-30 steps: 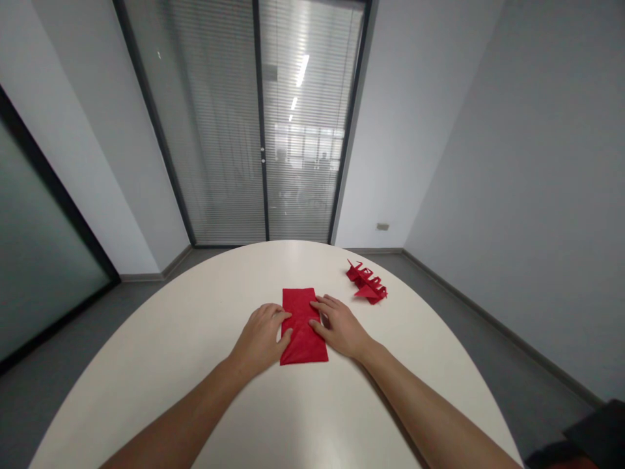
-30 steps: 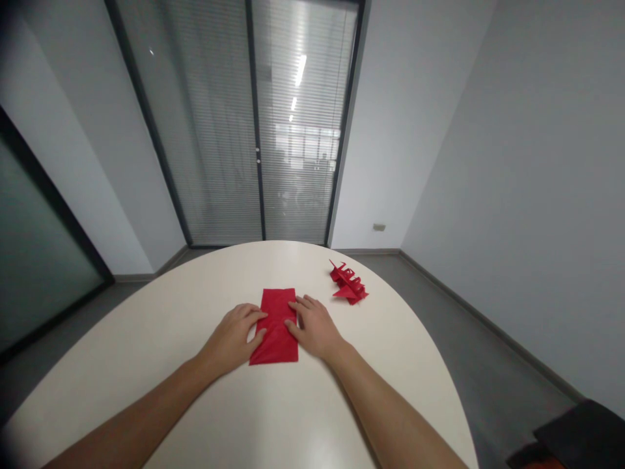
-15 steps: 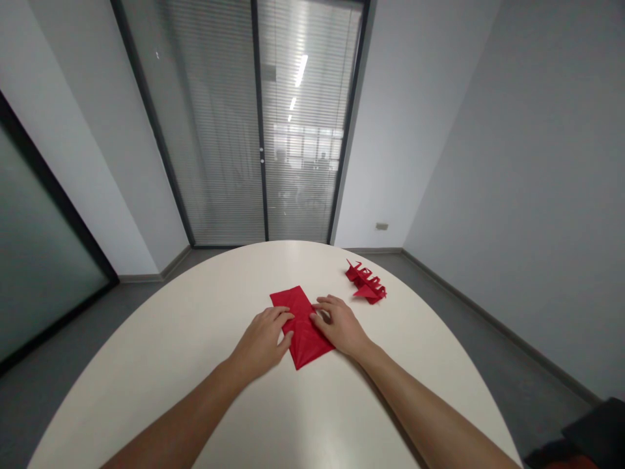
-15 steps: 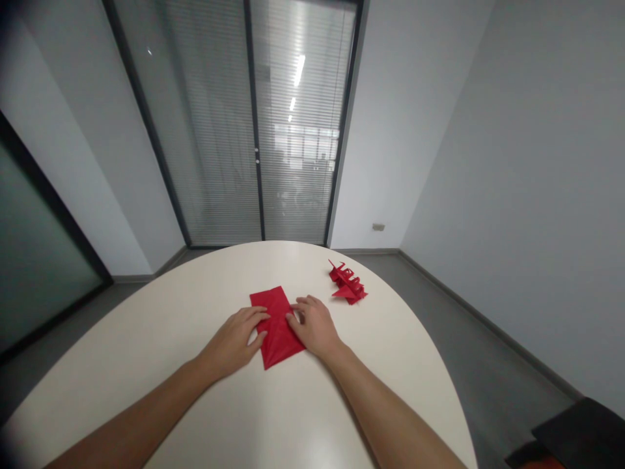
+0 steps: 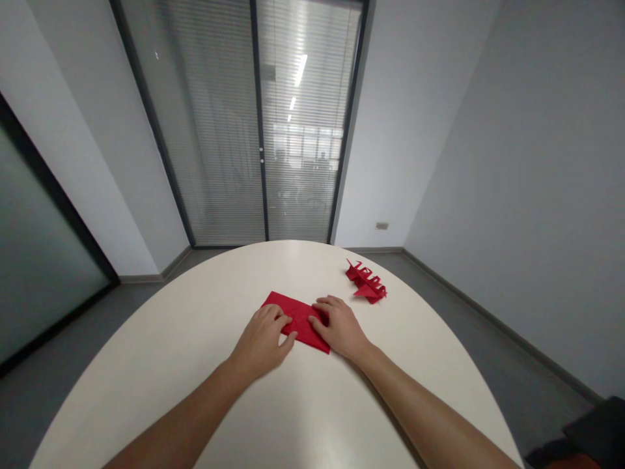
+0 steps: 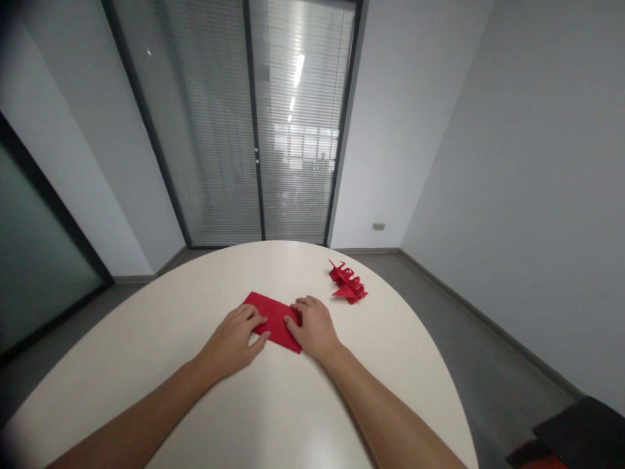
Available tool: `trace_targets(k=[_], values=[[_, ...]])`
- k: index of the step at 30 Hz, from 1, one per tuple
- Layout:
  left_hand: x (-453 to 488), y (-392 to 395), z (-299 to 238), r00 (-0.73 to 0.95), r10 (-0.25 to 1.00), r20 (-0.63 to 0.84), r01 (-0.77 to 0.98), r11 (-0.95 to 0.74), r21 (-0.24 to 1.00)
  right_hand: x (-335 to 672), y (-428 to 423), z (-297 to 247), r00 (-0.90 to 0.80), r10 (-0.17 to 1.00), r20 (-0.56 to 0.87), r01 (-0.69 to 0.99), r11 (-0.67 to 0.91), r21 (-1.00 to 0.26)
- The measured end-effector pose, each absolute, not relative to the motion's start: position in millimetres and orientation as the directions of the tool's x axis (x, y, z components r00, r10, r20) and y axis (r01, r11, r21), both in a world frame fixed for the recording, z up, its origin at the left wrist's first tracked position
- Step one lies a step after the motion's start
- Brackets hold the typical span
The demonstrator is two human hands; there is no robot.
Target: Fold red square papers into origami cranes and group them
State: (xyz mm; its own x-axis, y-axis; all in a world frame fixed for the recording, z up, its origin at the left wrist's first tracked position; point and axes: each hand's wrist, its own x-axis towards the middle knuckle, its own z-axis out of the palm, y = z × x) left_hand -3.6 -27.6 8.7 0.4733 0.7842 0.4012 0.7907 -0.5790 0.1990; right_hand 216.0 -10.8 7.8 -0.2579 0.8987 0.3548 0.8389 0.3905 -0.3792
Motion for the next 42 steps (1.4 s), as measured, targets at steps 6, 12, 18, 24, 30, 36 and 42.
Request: trace_targets(k=[6,12,18,24,30,36,42], values=[[-3,-28,5,0.496,0.775,0.392,0.763,-0.604,0.23,214,-13,11,-0.31,0.873,0.376,0.813,0.448,-0.372],[-3,-26,1,0.456,0.789,0.412,0.781,-0.577,0.239,212,-19,13,-0.445,0.827,0.344,0.738,0.556,-0.382],[-3,-25,0,0.446,0.797,0.406,0.794,-0.562,0.232,211,-19,15,-0.506,0.783,0.363,0.687,0.62,-0.378],[-3,-26,0,0.448,0.789,0.42,0.79,-0.57,0.228,212,-19,18,-0.53,0.761,0.374,0.665,0.646,-0.374],[-4,-25,4,0.469,0.78,0.415,0.777,-0.588,0.225,213,-19,22,-0.529,0.766,0.365,0.664,0.641,-0.385],[-5,-22,8,0.458,0.792,0.403,0.794,-0.568,0.216,213,-21,24,-0.509,0.784,0.355,0.688,0.619,-0.38],[-9,-22,11,0.347,0.779,0.522,0.798,-0.537,0.272,216,-19,20,-0.413,0.809,0.419,0.697,0.576,-0.426]])
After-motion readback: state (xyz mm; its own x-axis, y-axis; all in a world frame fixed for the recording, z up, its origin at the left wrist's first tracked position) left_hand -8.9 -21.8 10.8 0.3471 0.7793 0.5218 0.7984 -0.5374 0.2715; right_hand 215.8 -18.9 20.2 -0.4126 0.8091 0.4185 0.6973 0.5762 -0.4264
